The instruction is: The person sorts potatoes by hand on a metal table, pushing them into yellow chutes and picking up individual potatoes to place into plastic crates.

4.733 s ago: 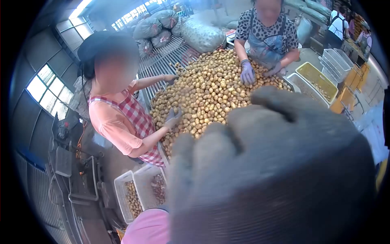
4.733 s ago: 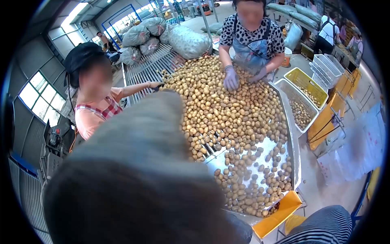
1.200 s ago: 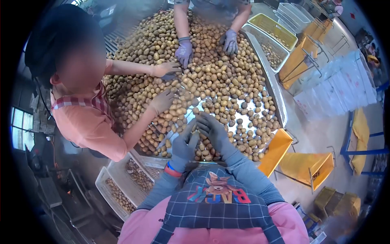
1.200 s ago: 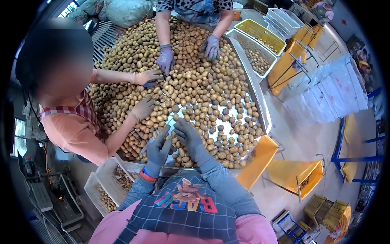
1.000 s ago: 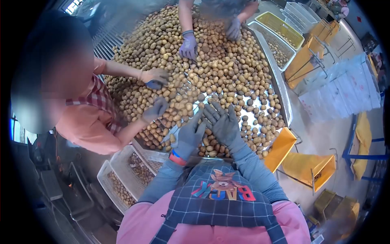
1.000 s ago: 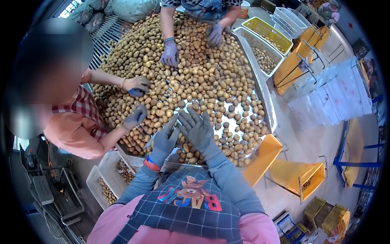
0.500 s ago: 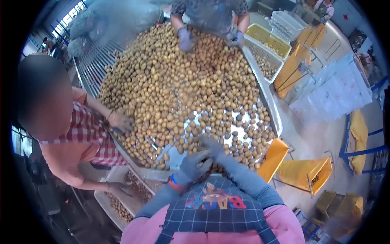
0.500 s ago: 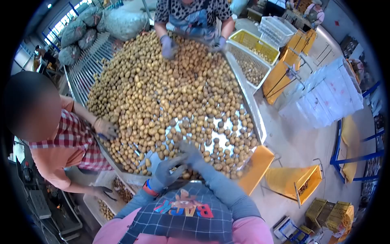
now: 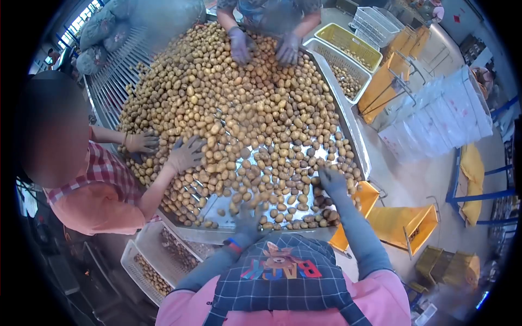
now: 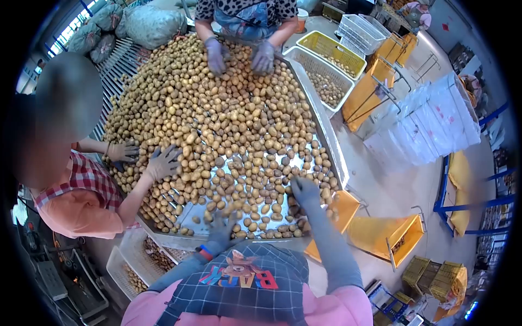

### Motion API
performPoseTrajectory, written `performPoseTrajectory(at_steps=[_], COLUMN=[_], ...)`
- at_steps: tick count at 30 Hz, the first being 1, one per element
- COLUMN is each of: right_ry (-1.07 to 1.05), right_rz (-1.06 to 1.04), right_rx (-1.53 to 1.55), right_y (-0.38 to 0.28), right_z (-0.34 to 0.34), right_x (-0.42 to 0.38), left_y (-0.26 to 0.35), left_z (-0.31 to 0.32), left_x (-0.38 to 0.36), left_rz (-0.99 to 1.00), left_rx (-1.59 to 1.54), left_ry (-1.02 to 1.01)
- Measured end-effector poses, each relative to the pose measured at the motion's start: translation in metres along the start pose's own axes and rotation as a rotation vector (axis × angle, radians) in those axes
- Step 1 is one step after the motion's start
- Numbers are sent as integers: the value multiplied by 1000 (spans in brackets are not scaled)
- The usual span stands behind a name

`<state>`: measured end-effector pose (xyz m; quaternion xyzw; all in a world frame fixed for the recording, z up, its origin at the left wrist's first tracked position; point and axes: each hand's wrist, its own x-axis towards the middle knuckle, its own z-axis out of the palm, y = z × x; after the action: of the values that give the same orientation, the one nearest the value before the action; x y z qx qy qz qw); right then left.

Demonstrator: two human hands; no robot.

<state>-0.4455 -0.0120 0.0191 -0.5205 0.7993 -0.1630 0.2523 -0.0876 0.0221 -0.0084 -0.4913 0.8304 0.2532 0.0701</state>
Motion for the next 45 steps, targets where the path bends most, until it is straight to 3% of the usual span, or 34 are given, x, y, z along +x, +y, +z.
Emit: performPoseTrajectory(at_steps=[1,2,3,4,5,6,7,8,9,10,11,14,17,18,19,20,21,22,24,25,26,27,28,30,31,33,34,36,38,40,41,42,44,45], right_ry=[141,290,304,323,207,-170,-49,-288,-226,-249,-272,-460,-525,-543,-402,-16,-62,233,100,12,-81,24,18,-61,-39,57,127,106,84,78,195,200,-236,-310], right_rz=[-84,-161,-152,-136,-322,-84,-157,-279,-497,-621,-749,-726,-516,-205,-11,-304,-88,-263,58,52,54,-278,-286,-582,-531,-407,-331,-364,-383,-391,-279,-284,69,-236], right_rx=[128,260,183,101,-87,-225,-226,-365,-382,-324,-263,-324,-527,-453,-296,-124,9,-73,-342,-384,-418,-404,-402,-410,-396,-400,-418,-406,-395,-500,-552,-555,-265,-270], right_y=[-13,-25,-33,-30,1,-87,-83,-100,-80,-60,-37,32,39,21,27,56,44,55,4,-25,-45,-24,-15,17,35,70,83,77,82,96,96,71,-10,-36], right_z=[0,4,18,44,111,39,84,62,81,83,76,34,-22,-43,-53,-43,-49,-27,-9,-5,2,36,35,21,13,13,20,16,10,4,12,8,-5,7], right_x=[22,42,65,91,127,68,44,14,-13,-41,-59,-76,-30,-4,25,58,102,142,173,170,154,143,124,71,53,23,10,-38,-63,-75,-74,-73,-67,-70], left_y=[15,27,30,22,5,-10,-7,-17,-87,-77,-111,-141,-79,-59,-26,2,30,47,66,58,36,13,-7,-44,-71,-134,-163,-184,-151,-116,-84,-62,0,12], left_z=[3,6,8,9,9,4,-33,-61,-34,-83,-79,-46,-30,-23,-20,-15,-16,-20,-27,-26,-25,-26,-39,-67,-85,-82,-76,-65,-48,-5,2,21,13,22], left_x=[12,24,39,55,71,86,88,101,107,108,108,105,103,105,105,109,116,121,131,139,143,143,136,116,98,65,42,6,-20,-40,-39,-31,-8,1], left_rz=[2,202,414,446,473,481,467,457,218,107,-191,-308,-164,4,-2,48,15,16,177,170,313,446,430,377,278,136,-58,-130,-17,-194,-150,-191,-193,-56], left_rx=[-2,80,167,174,-205,-583,-607,-557,-406,-93,-51,251,189,299,33,11,107,109,106,112,-149,-418,-407,-268,-324,-58,-23,120,262,88,324,196,-73,85], left_ry=[-13,-36,-59,-72,-108,-160,355,583,625,867,738,563,660,670,563,492,412,401,301,297,342,387,494,751,671,804,683,576,657,396,365,280,114,161])
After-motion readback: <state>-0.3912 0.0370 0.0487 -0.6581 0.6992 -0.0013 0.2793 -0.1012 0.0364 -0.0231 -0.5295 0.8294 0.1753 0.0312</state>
